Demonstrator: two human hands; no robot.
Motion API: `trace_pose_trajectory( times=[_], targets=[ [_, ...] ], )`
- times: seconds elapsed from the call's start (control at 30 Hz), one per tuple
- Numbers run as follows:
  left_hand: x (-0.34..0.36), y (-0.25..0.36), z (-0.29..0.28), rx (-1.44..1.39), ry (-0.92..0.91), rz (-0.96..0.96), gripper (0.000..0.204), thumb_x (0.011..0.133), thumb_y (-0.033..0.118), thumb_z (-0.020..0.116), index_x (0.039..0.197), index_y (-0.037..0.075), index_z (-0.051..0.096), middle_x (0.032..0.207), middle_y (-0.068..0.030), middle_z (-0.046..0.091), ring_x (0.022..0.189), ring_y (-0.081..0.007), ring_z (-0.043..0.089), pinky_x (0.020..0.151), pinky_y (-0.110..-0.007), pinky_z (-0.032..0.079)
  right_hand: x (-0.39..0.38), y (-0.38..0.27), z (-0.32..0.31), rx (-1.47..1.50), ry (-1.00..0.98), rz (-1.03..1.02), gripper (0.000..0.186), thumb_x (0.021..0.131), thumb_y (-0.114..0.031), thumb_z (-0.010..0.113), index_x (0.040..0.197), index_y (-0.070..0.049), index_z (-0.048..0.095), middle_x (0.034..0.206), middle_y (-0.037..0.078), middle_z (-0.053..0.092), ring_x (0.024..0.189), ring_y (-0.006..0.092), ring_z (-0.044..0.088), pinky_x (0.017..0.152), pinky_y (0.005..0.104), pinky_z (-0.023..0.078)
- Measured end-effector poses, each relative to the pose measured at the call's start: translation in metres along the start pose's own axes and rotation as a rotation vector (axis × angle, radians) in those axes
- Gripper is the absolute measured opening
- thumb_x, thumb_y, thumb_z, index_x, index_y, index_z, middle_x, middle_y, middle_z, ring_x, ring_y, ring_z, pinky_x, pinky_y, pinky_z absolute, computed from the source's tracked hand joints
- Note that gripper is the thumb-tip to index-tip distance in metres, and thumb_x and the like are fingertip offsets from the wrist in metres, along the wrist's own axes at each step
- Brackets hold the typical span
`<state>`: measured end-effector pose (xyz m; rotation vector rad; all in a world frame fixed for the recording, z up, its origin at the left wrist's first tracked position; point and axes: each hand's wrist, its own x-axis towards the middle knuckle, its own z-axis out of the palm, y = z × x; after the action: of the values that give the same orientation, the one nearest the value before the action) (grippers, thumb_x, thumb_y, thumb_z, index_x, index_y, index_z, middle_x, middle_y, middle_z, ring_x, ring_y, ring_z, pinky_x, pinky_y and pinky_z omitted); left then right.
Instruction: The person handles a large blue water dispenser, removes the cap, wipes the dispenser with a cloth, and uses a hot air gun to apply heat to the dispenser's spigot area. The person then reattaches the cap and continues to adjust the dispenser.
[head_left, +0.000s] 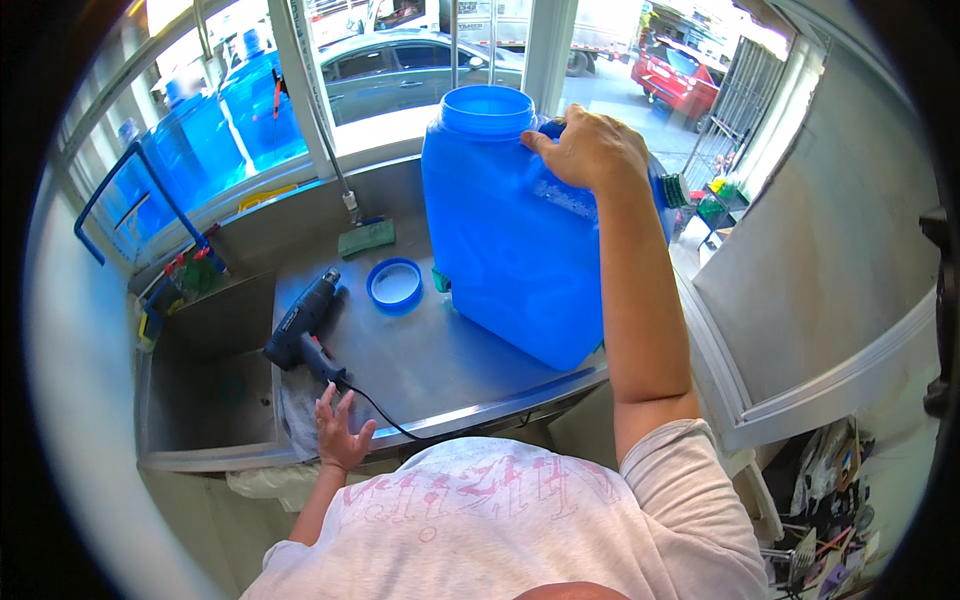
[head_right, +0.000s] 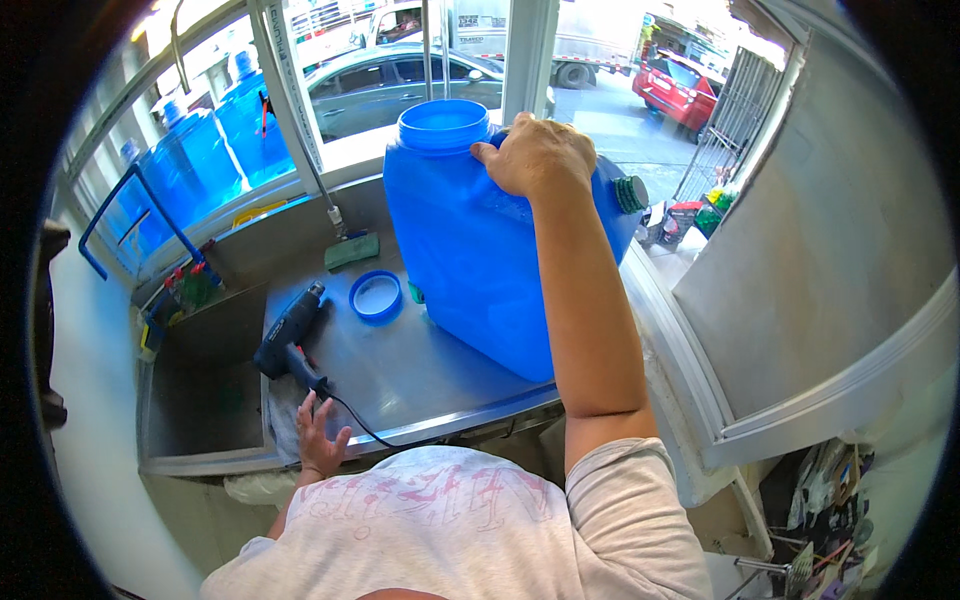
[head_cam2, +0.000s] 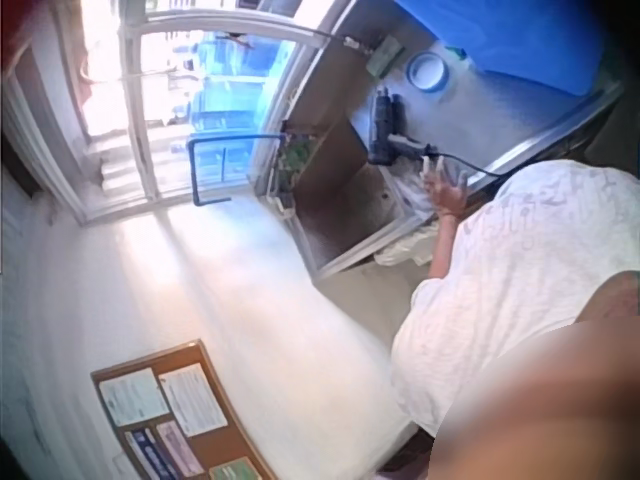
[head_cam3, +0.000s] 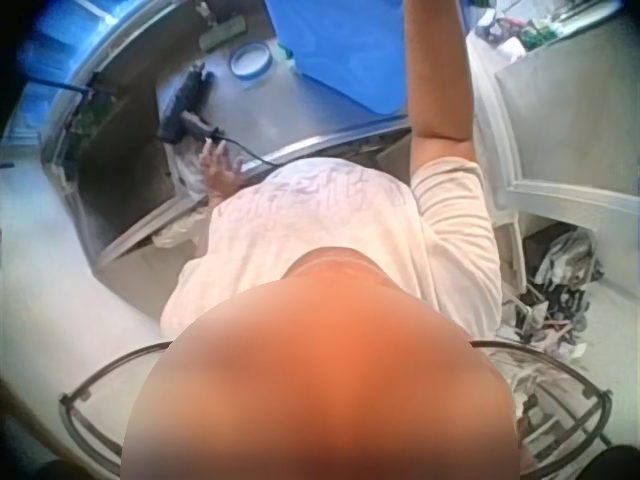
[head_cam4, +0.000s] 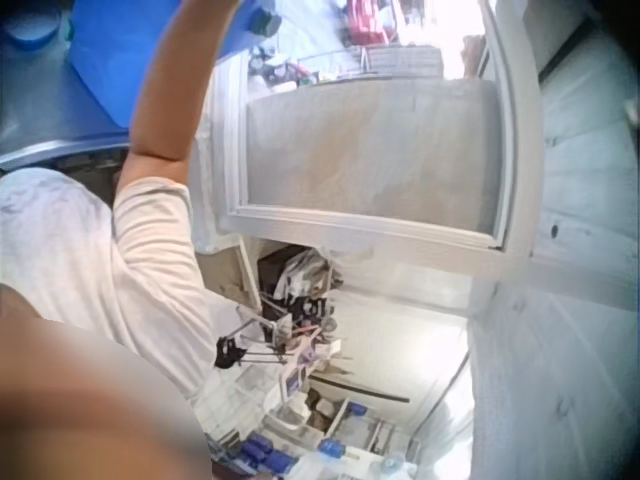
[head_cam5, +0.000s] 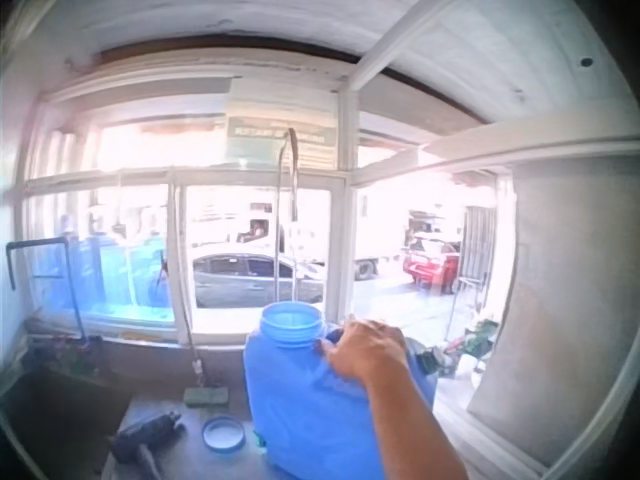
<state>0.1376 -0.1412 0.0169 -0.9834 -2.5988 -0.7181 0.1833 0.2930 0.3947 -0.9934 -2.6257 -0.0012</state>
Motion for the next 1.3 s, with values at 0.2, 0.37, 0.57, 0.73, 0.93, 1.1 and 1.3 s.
trace_pose_trajectory(
  times=[0.2, 0.37, 0.57, 0.73, 0.93, 1.1, 1.3],
  targets=[
    [0.000, -0.008, 0.006, -0.114, 0.110, -0.102, 0.070, 0.089, 0.061, 0.060, 0.138, 0.011, 0.052, 0.150, -0.0219, 0.036, 0.135, -0.0422, 0.039, 0.112, -0.052, 0.032, -0.001, 0.001, -0.001, -0.019, -0.007, -0.033, 0.074, 0.087, -0.070, 0.054, 0.130, -0.010, 0.062, 0.126, 0.013, 0.068, 0.121, 0.0283, 0.063, 0.103, 0.0451, 0.048],
    [-0.002, -0.010, 0.011, -0.064, 0.133, -0.133, 0.069, 0.089, 0.057, 0.063, 0.139, 0.010, 0.050, 0.150, -0.0226, 0.035, 0.135, -0.0417, 0.039, 0.112, -0.051, 0.033, -0.003, 0.003, -0.004, -0.024, -0.012, -0.069, 0.072, 0.089, -0.067, 0.054, 0.131, -0.009, 0.061, 0.129, 0.013, 0.066, 0.124, 0.0283, 0.061, 0.103, 0.0453, 0.048],
    [-0.002, -0.011, 0.014, -0.060, 0.131, -0.145, 0.070, 0.088, 0.054, 0.066, 0.138, 0.008, 0.050, 0.150, -0.0225, 0.036, 0.135, -0.0422, 0.039, 0.112, -0.052, 0.033, -0.006, 0.003, -0.005, -0.024, -0.032, -0.078, 0.072, 0.090, -0.066, 0.054, 0.134, -0.009, 0.059, 0.132, 0.013, 0.064, 0.125, 0.0280, 0.060, 0.103, 0.0464, 0.048],
    [-0.001, -0.009, 0.012, -0.057, 0.119, -0.171, 0.070, 0.087, 0.053, 0.067, 0.138, 0.007, 0.051, 0.149, -0.0228, 0.037, 0.135, -0.0421, 0.039, 0.112, -0.051, 0.034, -0.005, 0.003, -0.007, -0.031, -0.043, -0.083, 0.071, 0.091, -0.066, 0.053, 0.134, -0.010, 0.058, 0.132, 0.013, 0.064, 0.126, 0.0279, 0.060, 0.102, 0.0453, 0.049],
    [0.000, -0.008, 0.012, -0.059, 0.109, -0.176, 0.069, 0.087, 0.054, 0.066, 0.136, 0.007, 0.052, 0.148, -0.0227, 0.039, 0.135, -0.0423, 0.040, 0.112, -0.051, 0.035, -0.006, 0.004, -0.006, -0.023, -0.037, -0.085, 0.075, 0.090, -0.070, 0.051, 0.135, -0.010, 0.058, 0.131, 0.014, 0.065, 0.124, 0.0284, 0.061, 0.102, 0.0458, 0.049],
    [0.001, -0.009, 0.012, -0.025, 0.099, -0.175, 0.069, 0.087, 0.055, 0.065, 0.136, 0.008, 0.053, 0.148, -0.0223, 0.039, 0.135, -0.0424, 0.040, 0.112, -0.051, 0.034, -0.004, 0.002, -0.001, 0.031, -0.005, -0.050, 0.086, 0.085, -0.080, 0.044, 0.133, -0.011, 0.061, 0.127, 0.014, 0.067, 0.121, 0.0300, 0.063, 0.101, 0.0479, 0.049],
    [0.002, -0.006, 0.010, 0.016, 0.093, -0.176, 0.067, 0.088, 0.055, 0.065, 0.135, 0.008, 0.054, 0.148, -0.0219, 0.039, 0.135, -0.0424, 0.040, 0.111, -0.052, 0.034, -0.002, -0.001, 0.002, -0.014, 0.035, -0.026, 0.090, 0.084, -0.085, 0.038, 0.130, -0.012, 0.064, 0.123, 0.014, 0.069, 0.118, 0.0298, 0.065, 0.098, 0.0494, 0.050]
  ],
)
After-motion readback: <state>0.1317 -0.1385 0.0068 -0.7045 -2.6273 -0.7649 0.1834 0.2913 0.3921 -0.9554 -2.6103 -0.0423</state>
